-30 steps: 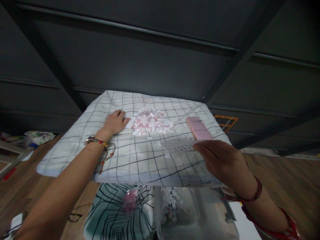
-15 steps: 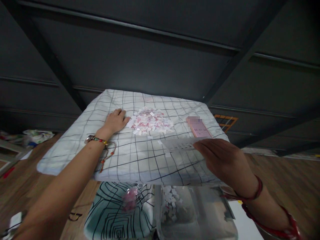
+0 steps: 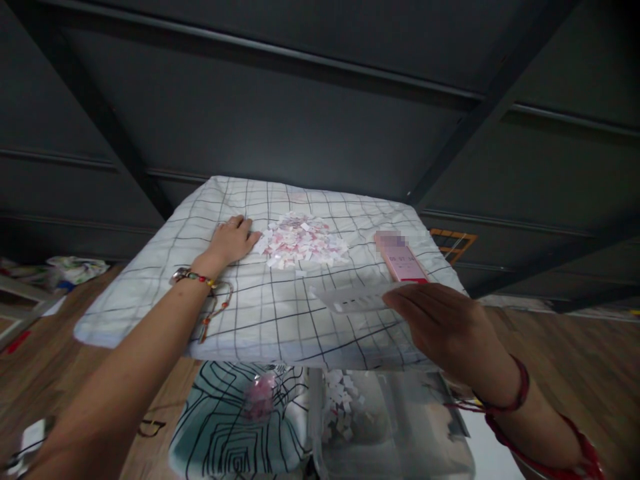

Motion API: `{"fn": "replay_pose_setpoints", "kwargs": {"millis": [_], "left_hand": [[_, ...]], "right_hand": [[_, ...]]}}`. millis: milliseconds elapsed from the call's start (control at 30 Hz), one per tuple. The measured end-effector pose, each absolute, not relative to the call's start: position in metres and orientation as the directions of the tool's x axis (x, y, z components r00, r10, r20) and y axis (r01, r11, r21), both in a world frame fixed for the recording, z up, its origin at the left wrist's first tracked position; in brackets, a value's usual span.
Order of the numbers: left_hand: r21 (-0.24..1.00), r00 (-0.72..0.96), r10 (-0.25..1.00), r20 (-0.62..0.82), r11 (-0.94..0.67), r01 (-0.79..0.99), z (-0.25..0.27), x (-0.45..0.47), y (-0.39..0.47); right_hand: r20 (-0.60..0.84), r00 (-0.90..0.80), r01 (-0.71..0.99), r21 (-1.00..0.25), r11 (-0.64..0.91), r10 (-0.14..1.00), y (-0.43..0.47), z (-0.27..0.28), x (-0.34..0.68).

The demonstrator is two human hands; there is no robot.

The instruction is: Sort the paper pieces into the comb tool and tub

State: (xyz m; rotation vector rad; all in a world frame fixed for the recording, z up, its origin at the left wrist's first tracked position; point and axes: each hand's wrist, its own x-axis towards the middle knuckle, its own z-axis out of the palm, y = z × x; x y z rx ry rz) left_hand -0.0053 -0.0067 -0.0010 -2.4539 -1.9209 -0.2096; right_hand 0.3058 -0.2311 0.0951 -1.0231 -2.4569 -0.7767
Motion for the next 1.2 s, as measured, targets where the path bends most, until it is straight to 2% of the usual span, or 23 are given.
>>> {"fn": "replay_pose_setpoints", "kwargs": {"millis": [167, 400, 767, 1200], "left_hand": [[0.073, 0.251, 0.957, 0.143, -0.263, 0.962, -0.002, -0.006, -0.006], [0.070, 0.225, 0.969, 0.106, -0.233, 0.970, 0.002, -0.003, -0.008], [0.066, 0.223, 0.969, 0.107, -0.231, 0.971, 0.004, -0.001, -0.009], [0.061, 0.240, 0.963, 0.119, -0.249, 0.967, -0.003, -0.006, -0.004]], "right_hand": [[0.512, -0.672, 0.731, 0.339, 0.593, 0.535, -0.233, 0.095, 0.304], [0.513, -0.659, 0.747, 0.363, 0.557, 0.550, -0.229, 0.091, 0.309], [0.509, -0.658, 0.729, 0.249, 0.637, 0.554, -0.234, 0.091, 0.301], [0.532, -0.659, 0.734, 0.301, 0.609, 0.531, -0.228, 0.089, 0.300]]}}
